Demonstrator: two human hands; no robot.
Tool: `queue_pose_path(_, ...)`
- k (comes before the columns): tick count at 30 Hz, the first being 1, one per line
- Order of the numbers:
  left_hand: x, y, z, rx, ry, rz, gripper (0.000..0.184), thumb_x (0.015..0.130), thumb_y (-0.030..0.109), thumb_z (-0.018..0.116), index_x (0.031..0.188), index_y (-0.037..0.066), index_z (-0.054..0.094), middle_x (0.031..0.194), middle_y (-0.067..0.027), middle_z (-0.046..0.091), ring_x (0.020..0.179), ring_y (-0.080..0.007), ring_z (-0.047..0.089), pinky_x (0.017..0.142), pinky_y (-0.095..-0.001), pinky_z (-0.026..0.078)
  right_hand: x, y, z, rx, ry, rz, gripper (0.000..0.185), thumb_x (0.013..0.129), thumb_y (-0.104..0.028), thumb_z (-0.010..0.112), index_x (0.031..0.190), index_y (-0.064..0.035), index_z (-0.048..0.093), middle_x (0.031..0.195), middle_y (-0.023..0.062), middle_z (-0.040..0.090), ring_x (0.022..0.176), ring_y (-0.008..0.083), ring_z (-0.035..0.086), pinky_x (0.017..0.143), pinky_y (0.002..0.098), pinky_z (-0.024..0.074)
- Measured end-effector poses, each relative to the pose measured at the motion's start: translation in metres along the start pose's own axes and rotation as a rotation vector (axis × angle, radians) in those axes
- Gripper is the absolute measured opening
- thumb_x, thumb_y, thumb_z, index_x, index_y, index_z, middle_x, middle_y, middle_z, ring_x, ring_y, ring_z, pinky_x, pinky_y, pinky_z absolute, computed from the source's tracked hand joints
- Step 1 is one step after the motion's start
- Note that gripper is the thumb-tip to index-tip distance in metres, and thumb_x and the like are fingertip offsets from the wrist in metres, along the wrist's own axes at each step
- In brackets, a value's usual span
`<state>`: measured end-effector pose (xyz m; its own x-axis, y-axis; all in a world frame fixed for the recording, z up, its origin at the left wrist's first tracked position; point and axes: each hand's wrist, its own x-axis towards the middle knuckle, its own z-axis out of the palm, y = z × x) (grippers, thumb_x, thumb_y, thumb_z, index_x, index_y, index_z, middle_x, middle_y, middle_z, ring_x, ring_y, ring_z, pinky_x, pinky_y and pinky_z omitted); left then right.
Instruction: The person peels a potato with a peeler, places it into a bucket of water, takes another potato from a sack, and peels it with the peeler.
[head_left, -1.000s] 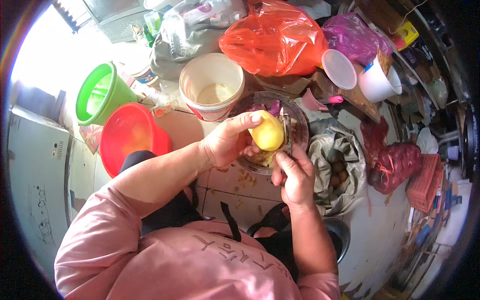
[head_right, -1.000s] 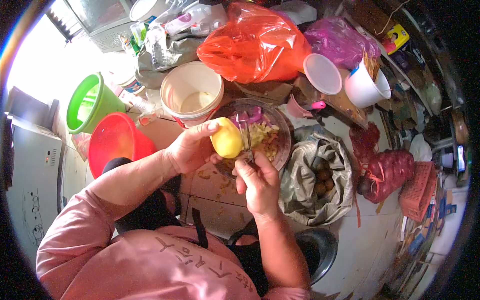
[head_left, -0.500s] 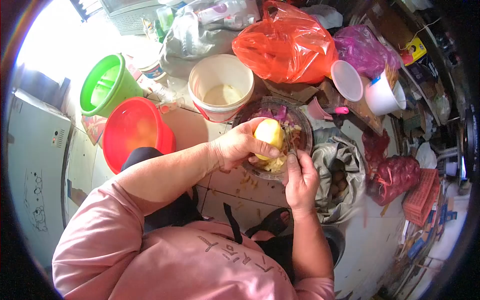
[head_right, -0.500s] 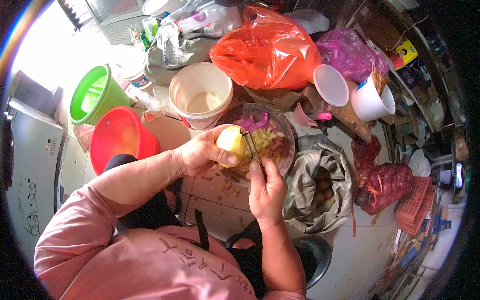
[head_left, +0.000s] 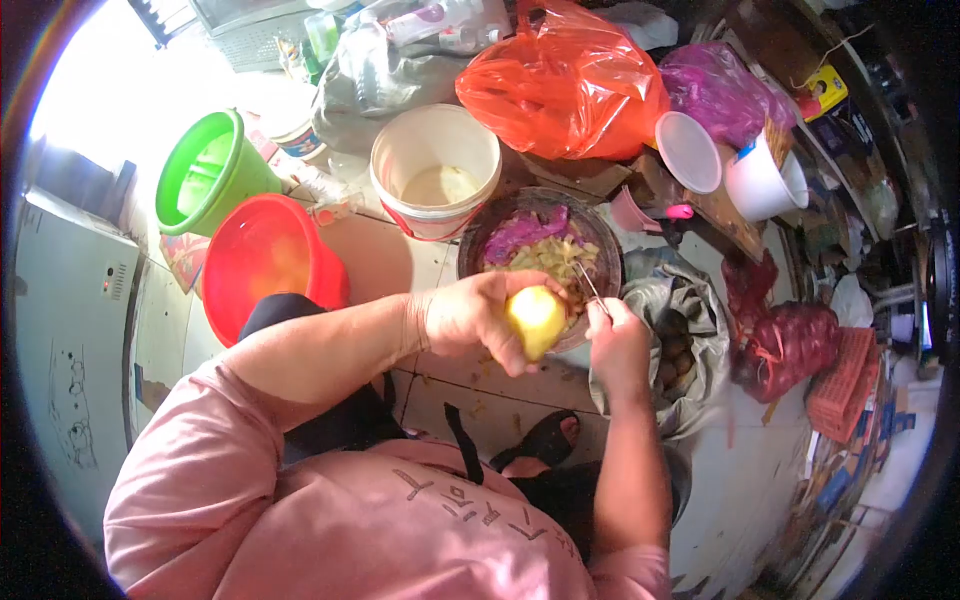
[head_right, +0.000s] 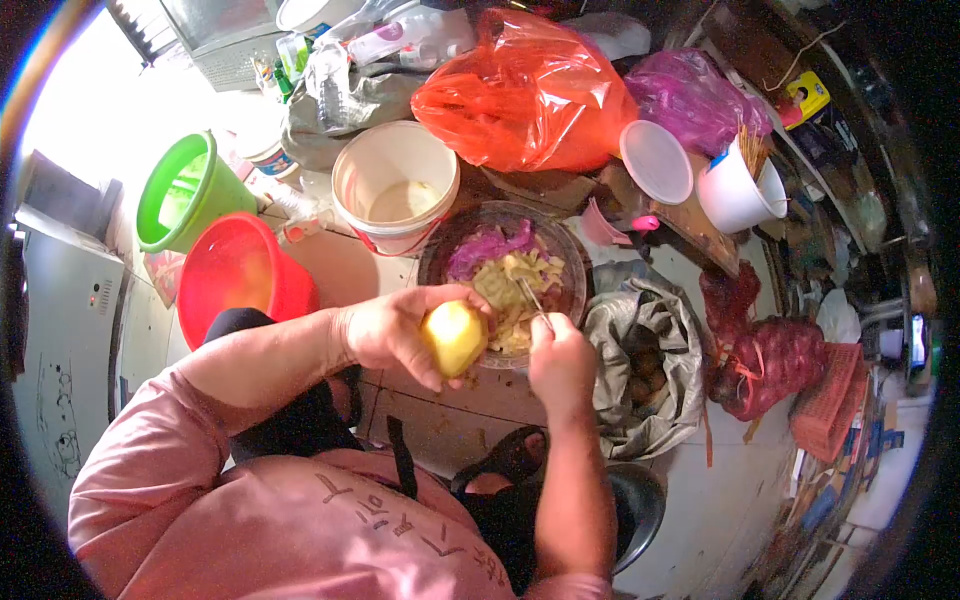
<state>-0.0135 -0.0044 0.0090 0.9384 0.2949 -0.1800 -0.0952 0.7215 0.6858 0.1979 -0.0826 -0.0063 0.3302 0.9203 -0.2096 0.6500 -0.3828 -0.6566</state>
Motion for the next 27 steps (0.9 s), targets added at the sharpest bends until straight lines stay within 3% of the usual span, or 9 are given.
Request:
queue_pose_path(3,-0.002,0.002,0.001,0.01,0.082,0.054,0.066,0.068,-0.009,0.077,0.125,0.008,0.05,0.1,-0.005,0.063,0.092,-0.0208,0.065,0.077,-0.0333,0.055,0.002,0.004,0.0,-0.018,0.039,0.083,0.03,0.098,-0.029,0.05,0.1,-0.0028,0.063,0.079,0.0213,0.066,0.079,0.0393,0.066,0.069,0.043,0.0508)
queue_pose_path(9,0.002,0.017,0.01,0.28,0.529,-0.061,0.053,0.077,0.005,0.077,0.124,0.009,0.052,0.097,-0.0003,0.064,0.084,-0.013,0.063,0.072,-0.028,0.053,-0.024,-0.024,0.014,0.195,0.208,-0.373,0.017,0.095,-0.017,0.06,0.104,-0.0042,0.063,0.088,0.0177,0.068,0.081,0.0359,0.068,0.071,0.039,0.0525)
queue_pose_path(13,0.003,0.003,-0.005,0.125,0.458,-0.061,0.053,0.077,0.004,0.079,0.123,0.009,0.053,0.095,0.0006,0.064,0.085,-0.0124,0.062,0.072,-0.0276,0.053,-0.024,-0.022,0.022,0.092,0.268,-0.477,0.017,0.095,-0.019,0.058,0.102,-0.0045,0.063,0.086,0.0187,0.067,0.08,0.0399,0.065,0.07,0.0428,0.0516)
queue_pose_path(15,0.001,-0.001,-0.005,0.253,0.24,0.044,0.053,0.075,0.002,0.079,0.122,0.009,0.054,0.097,0.0001,0.064,0.085,-0.0123,0.062,0.073,-0.028,0.052,-0.013,-0.01,0.02,-0.125,0.14,-0.249,0.022,0.096,-0.025,0.054,0.101,-0.0053,0.064,0.082,0.019,0.066,0.079,0.0407,0.064,0.069,0.0442,0.0507)
queue_pose_path(16,0.002,-0.001,-0.003,0.258,0.231,0.039,0.053,0.075,0.002,0.079,0.122,0.009,0.054,0.097,0.0001,0.064,0.085,-0.0123,0.062,0.073,-0.028,0.052,-0.005,0.0,0.022,-0.007,0.131,-0.108,0.027,0.097,-0.029,0.051,0.101,-0.0061,0.065,0.081,0.0192,0.066,0.078,0.04,0.065,0.069,0.0441,0.0504)
queue_pose_path(20,0.001,0.005,-0.002,0.309,0.315,0.068,0.055,0.076,0.004,0.08,0.123,0.01,0.053,0.099,0.0011,0.063,0.083,-0.0108,0.06,0.069,-0.0267,0.051,-0.006,-0.003,0.016,0.148,0.131,-0.044,0.023,0.096,-0.025,0.054,0.101,-0.0047,0.065,0.082,0.0195,0.066,0.077,0.0381,0.066,0.068,0.0415,0.0507)
queue_pose_path(22,0.0,0.015,0.008,0.386,0.443,-0.045,0.056,0.078,0.01,0.08,0.126,0.01,0.051,0.097,0.0018,0.062,0.081,-0.0096,0.059,0.063,-0.0247,0.05,-0.013,-0.011,0.014,0.211,0.13,-0.042,0.021,0.096,-0.022,0.056,0.102,-0.0044,0.065,0.083,0.0197,0.067,0.078,0.0375,0.066,0.067,0.0408,0.0509)
queue_pose_path(24,0.002,0.012,0.003,0.46,0.477,-0.044,0.057,0.079,0.015,0.08,0.128,0.011,0.05,0.096,0.0017,0.063,0.078,-0.0086,0.059,0.057,-0.0229,0.049,-0.021,-0.019,0.017,0.196,0.209,-0.313,0.018,0.095,-0.019,0.059,0.103,-0.0038,0.064,0.086,0.0199,0.067,0.08,0.0377,0.067,0.068,0.0407,0.0517)
queue_pose_path(27,0.006,0.015,0.004,0.584,0.591,-0.237,0.056,0.079,0.015,0.079,0.127,0.01,0.051,0.096,0.0013,0.064,0.076,-0.0082,0.059,0.056,-0.0227,0.048,-0.029,-0.025,0.02,0.085,0.192,-0.441,0.018,0.093,-0.018,0.061,0.104,-0.0042,0.063,0.09,0.0202,0.067,0.083,0.0404,0.066,0.07,0.0439,0.0524)
